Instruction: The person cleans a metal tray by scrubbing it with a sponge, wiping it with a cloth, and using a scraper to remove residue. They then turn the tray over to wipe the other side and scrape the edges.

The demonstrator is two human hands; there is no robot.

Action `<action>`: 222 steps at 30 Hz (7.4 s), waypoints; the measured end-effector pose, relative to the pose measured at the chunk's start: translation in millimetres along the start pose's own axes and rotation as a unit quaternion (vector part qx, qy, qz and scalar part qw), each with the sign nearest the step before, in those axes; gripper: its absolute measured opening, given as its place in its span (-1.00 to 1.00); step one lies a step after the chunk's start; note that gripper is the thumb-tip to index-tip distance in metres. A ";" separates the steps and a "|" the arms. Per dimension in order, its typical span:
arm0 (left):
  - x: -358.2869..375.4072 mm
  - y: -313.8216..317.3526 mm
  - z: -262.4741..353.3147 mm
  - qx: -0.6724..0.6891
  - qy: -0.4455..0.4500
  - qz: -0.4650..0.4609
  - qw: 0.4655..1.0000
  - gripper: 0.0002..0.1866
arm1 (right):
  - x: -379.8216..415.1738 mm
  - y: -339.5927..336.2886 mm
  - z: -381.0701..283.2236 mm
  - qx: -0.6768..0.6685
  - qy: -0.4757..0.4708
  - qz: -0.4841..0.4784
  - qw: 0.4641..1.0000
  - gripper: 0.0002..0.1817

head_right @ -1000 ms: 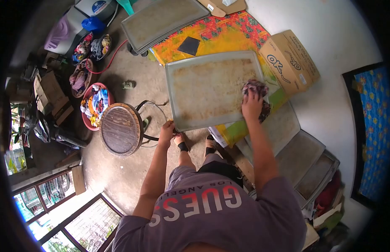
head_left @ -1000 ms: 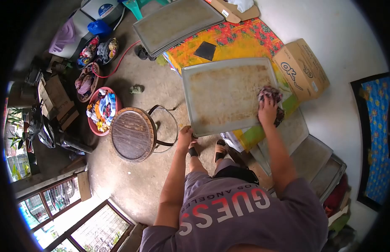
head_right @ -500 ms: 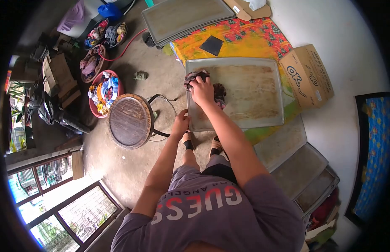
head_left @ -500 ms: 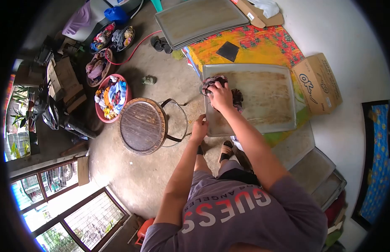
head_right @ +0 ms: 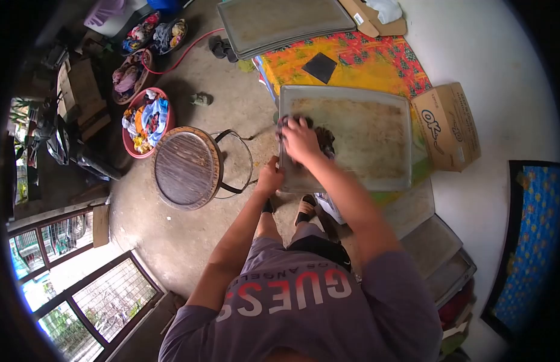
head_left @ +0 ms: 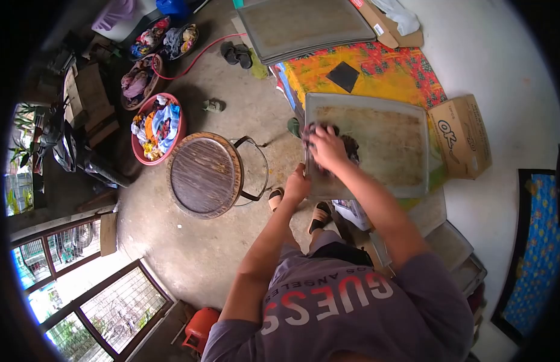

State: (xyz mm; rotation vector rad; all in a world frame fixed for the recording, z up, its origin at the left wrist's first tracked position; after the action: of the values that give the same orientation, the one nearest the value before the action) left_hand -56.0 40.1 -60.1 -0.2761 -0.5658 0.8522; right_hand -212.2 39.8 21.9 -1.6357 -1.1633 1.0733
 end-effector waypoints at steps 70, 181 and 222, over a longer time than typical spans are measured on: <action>83.2 71.2 151.5 0.515 -0.050 -0.200 0.832 -0.23 | 115.1 -70.2 21.0 -0.420 0.343 0.229 0.809 -0.53; 34.3 -5.1 44.1 0.077 -0.119 -0.167 0.976 -0.24 | 137.3 -75.5 318.2 0.231 0.419 0.103 0.872 -0.49; 27.3 5.2 40.9 0.336 -0.187 -0.186 0.904 -0.54 | 146.8 -18.8 -5.7 -0.064 -0.005 -0.025 0.998 -0.67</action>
State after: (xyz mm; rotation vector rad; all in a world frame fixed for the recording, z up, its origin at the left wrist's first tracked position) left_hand -68.3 64.8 -19.1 0.6258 -0.6186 0.6783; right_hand -181.6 184.6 16.4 -1.6919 -1.2949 0.9941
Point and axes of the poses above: each hand's wrist, its own x-axis away from the middle knuckle, its own y-axis out of the palm, z = x × y, the point moved 3 cm from there along -x, towards the middle knuckle, and after that the axes turned 6 degrees about x, right-handed, at the moved point
